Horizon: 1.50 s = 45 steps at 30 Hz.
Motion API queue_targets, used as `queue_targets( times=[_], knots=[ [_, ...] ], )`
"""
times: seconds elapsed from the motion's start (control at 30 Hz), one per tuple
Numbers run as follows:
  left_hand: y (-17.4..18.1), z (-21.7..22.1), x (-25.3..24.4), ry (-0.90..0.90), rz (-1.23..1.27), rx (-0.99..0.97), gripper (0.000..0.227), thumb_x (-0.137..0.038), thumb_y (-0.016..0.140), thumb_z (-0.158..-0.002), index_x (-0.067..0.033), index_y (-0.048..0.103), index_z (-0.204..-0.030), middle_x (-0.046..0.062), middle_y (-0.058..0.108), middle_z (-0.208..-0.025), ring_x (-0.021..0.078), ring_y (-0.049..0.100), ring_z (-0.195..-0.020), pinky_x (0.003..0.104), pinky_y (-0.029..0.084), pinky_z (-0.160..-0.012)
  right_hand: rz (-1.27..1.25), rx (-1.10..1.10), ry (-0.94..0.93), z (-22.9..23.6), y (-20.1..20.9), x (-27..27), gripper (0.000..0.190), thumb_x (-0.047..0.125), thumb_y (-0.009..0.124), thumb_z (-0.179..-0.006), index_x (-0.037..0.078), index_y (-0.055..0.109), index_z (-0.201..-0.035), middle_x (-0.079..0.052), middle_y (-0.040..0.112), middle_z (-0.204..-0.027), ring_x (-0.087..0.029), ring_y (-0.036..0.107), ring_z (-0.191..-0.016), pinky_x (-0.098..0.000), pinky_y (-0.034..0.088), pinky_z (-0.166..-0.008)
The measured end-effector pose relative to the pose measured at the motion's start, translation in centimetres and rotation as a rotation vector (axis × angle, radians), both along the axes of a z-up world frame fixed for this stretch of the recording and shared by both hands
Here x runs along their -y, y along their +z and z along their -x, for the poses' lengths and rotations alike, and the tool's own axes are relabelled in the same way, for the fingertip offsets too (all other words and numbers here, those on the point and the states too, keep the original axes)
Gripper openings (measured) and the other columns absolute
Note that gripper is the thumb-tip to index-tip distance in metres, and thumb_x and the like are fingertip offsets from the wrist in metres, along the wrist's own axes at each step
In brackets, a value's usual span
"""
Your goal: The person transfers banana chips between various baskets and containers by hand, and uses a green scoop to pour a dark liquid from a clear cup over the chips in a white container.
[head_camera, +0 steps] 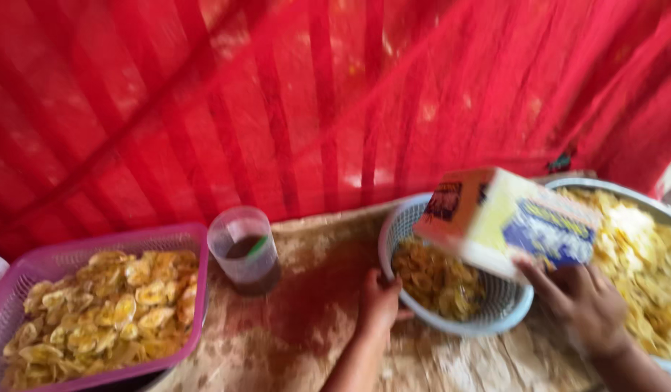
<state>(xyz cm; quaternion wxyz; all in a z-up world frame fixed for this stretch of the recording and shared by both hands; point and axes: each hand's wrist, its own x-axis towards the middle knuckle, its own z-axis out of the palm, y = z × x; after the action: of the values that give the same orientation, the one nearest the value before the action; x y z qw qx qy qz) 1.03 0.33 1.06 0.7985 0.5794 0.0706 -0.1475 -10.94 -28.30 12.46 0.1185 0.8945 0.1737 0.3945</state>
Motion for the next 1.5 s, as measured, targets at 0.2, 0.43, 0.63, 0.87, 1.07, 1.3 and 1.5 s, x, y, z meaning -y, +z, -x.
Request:
queue_targets(
  times=[0.2, 0.43, 0.63, 0.87, 1.07, 1.3, 1.5],
  knots=[
    [-1.0, 1.3, 0.0, -0.034, 0.015, 0.028, 0.026, -0.016, 0.062, -0.099, 0.0001, 0.054, -0.118, 0.013, 0.064, -0.113, 0.0285, 0.073, -0.094, 0.042, 0.065, -0.066, -0.063, 0.043, -0.075, 0.7, -1.6, 1.1, 0.057, 0.004, 0.072, -0.088, 0.026, 0.068, -0.141, -0.002, 0.06, -0.094, -0.02, 0.057, -0.087, -0.0313, 0.049, -0.073],
    [-2.2, 1.5, 0.2, -0.014, 0.013, -0.065, 0.026, -0.012, 0.064, -0.097, -0.0054, 0.052, -0.12, 0.011, 0.064, -0.115, 0.0262, 0.071, -0.095, 0.044, 0.066, -0.064, -0.084, 0.156, -0.112, 0.5, -1.8, 1.5, 0.056, 0.005, 0.074, -0.082, 0.023, 0.073, -0.135, -0.001, 0.06, -0.092, -0.021, 0.057, -0.082, -0.0328, 0.048, -0.068],
    [-2.1, 1.9, 0.1, -0.012, 0.007, -0.061, 0.029, -0.014, 0.063, -0.099, -0.0029, 0.053, -0.124, 0.012, 0.062, -0.117, 0.0257, 0.07, -0.096, 0.043, 0.066, -0.064, -0.128, 0.163, -0.206, -0.1, -3.2, 1.7, 0.057, 0.002, 0.074, -0.086, 0.029, 0.073, -0.136, -0.001, 0.057, -0.091, -0.02, 0.057, -0.079, -0.0326, 0.046, -0.065],
    [2.4, 2.5, -3.3, -0.103, 0.145, -0.164, 0.045, -0.013, 0.054, -0.1, -0.0075, 0.047, -0.144, 0.015, 0.062, -0.129, 0.0317, 0.069, -0.1, 0.04, 0.066, -0.078, -1.029, 0.198, -0.144, -1.7, -2.4, -1.4, 0.053, -0.009, 0.057, -0.092, 0.006, 0.058, -0.143, -0.007, 0.051, -0.094, -0.018, 0.049, -0.078, -0.0308, 0.043, -0.071],
    [2.7, 8.7, -14.9, 0.173, -0.21, 0.257, 0.068, -0.051, 0.045, -0.098, -0.0124, 0.04, -0.153, 0.014, 0.056, -0.148, 0.0262, 0.066, -0.124, 0.044, 0.058, -0.102, -1.964, -0.335, 0.193, -1.4, 1.5, -11.2, 0.062, -0.007, 0.057, -0.083, -0.001, 0.051, -0.144, -0.011, 0.067, -0.114, -0.02, 0.063, -0.102, -0.0307, 0.049, -0.092],
    [-11.1, 13.3, -26.3, 0.28, -0.05, 0.586, 0.081, -0.037, 0.068, -0.093, 0.0035, 0.035, -0.154, 0.03, 0.065, -0.131, 0.0346, 0.072, -0.107, 0.049, 0.06, -0.093, -1.934, -0.799, 0.167, -0.2, -2.8, -21.9, 0.07, -0.004, 0.065, -0.077, 0.006, 0.053, -0.145, -0.017, 0.073, -0.112, -0.027, 0.068, -0.105, -0.0354, 0.052, -0.092],
    [-13.2, 8.5, -24.6, 0.528, -0.29, 0.598, 0.064, 0.0, 0.071, -0.084, 0.0054, 0.046, -0.142, 0.021, 0.069, -0.126, 0.027, 0.074, -0.107, 0.039, 0.06, -0.091, -1.487, -0.911, 0.036, -1.4, -4.2, -15.6, 0.058, 0.023, 0.073, -0.087, 0.013, 0.058, -0.142, -0.012, 0.062, -0.128, -0.024, 0.066, -0.116, -0.0419, 0.058, -0.097]
  ],
)
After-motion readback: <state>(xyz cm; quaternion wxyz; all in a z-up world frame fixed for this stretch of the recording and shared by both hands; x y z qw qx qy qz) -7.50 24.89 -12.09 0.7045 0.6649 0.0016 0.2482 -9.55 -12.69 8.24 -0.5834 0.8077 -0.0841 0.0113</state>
